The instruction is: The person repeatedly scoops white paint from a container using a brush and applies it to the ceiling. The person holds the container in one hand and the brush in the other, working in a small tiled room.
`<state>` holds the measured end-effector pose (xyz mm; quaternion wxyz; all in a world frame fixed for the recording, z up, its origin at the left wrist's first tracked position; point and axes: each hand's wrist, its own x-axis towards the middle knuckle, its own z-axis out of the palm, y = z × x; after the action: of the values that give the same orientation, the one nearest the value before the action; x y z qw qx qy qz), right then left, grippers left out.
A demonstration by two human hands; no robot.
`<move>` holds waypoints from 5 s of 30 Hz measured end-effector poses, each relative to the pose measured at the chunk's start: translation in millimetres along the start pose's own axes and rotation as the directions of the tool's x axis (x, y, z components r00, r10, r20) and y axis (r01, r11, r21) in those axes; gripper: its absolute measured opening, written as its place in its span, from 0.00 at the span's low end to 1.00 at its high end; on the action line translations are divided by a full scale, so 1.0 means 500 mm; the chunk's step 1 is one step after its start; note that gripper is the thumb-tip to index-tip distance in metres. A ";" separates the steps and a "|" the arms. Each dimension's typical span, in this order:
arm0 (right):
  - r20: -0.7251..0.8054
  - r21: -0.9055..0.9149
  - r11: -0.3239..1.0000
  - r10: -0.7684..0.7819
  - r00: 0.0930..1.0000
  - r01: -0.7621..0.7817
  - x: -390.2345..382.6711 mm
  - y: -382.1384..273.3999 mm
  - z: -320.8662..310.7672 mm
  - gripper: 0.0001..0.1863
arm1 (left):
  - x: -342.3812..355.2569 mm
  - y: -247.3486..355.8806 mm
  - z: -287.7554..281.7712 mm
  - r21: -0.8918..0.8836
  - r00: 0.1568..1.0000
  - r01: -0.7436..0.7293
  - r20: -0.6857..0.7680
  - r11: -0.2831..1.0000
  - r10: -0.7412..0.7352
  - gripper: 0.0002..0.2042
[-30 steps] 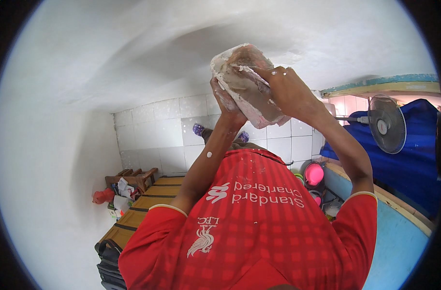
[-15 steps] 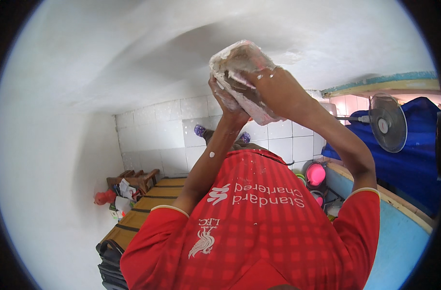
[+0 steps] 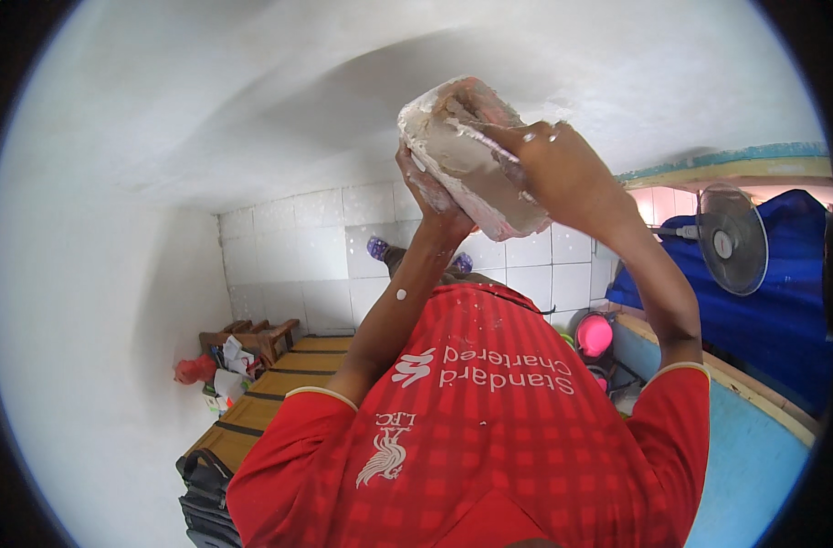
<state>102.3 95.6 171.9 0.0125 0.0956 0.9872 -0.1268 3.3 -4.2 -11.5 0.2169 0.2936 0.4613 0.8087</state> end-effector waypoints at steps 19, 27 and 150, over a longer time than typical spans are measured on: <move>-0.072 -0.145 0.984 -0.119 0.990 0.107 0.000 -0.033 0.078 0.30 | -0.007 0.000 -0.015 0.172 0.997 -0.071 -0.019 0.983 0.075 0.52; 0.141 -0.100 0.994 0.061 0.988 -0.047 0.040 -0.011 -0.001 0.25 | -0.007 -0.005 -0.027 0.066 0.999 -0.045 0.009 0.997 0.045 0.53; -0.259 -0.122 0.988 0.059 0.964 -0.093 0.113 -0.031 -0.057 0.16 | 0.049 -0.025 0.021 0.218 0.865 -0.419 -0.199 0.881 0.461 0.46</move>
<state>43.9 98.8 200.5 -0.1030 0.1477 0.9825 -0.0469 -6.7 23.6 -11.7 -0.0578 0.3062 0.4713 0.8251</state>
